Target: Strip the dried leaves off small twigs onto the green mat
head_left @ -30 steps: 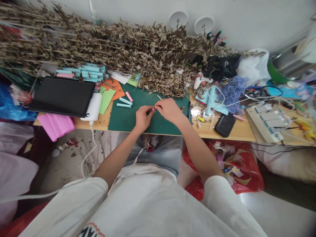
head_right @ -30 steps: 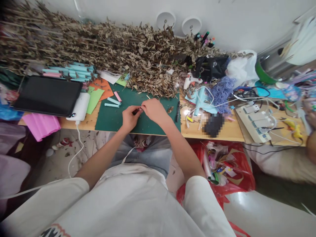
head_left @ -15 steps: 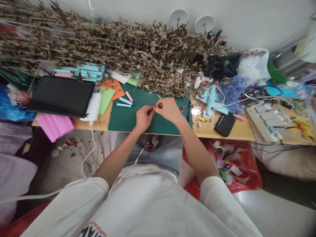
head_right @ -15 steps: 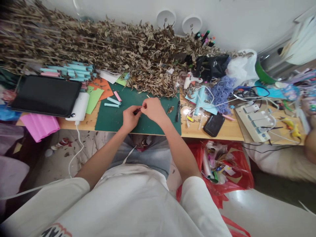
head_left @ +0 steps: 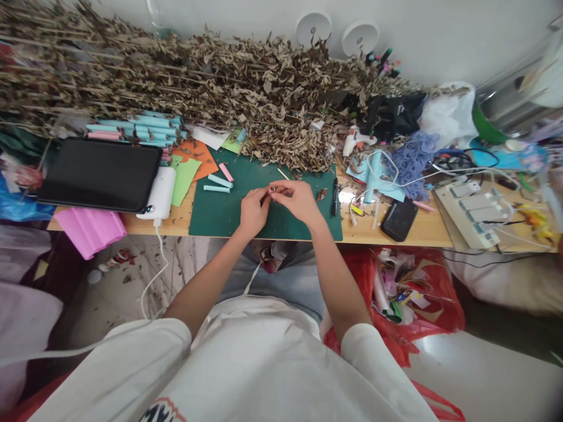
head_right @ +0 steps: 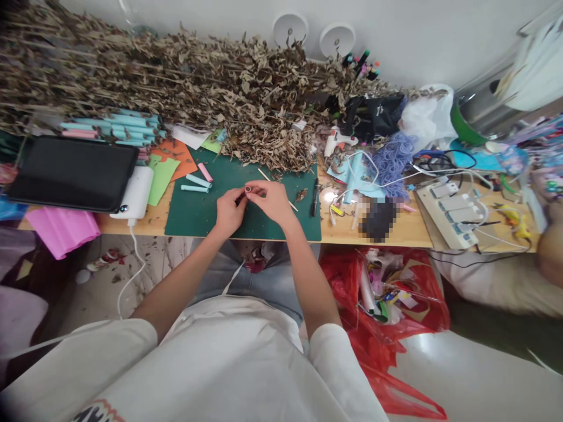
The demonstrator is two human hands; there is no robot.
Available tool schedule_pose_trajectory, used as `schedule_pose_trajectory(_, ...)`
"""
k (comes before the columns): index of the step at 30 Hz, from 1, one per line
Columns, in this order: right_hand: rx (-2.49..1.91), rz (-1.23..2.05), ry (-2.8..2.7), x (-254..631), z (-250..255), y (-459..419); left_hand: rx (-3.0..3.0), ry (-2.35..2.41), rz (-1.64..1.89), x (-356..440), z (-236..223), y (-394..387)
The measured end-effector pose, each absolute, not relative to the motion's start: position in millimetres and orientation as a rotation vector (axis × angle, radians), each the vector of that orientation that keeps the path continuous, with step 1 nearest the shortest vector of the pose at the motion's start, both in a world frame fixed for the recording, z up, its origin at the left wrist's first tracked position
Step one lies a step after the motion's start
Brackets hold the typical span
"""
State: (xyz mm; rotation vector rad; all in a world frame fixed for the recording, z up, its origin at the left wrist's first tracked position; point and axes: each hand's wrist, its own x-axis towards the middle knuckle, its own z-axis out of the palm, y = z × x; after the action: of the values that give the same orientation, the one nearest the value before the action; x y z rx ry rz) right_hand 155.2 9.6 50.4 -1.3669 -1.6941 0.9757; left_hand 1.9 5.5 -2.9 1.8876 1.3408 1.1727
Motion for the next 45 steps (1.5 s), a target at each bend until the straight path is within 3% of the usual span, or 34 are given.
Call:
schedule_pose_trajectory(14,-1.349,0.698,-1.536,143,22,2,1.835,1.333,1.195,0,-2,5)
schedule_pose_trajectory(22,-1.362,0.717,-1.497,154,16,-1,1.825,1.312,1.252,0,-2,4)
schedule_pose_trajectory(29,-1.658,0.378,-1.77,177,21,-8,1.605,1.346,1.365,4,2,2)
schedule_pose_trajectory(45,-1.692,0.321,-1.857,156,20,16,1.65,1.341,1.369,3,0,5)
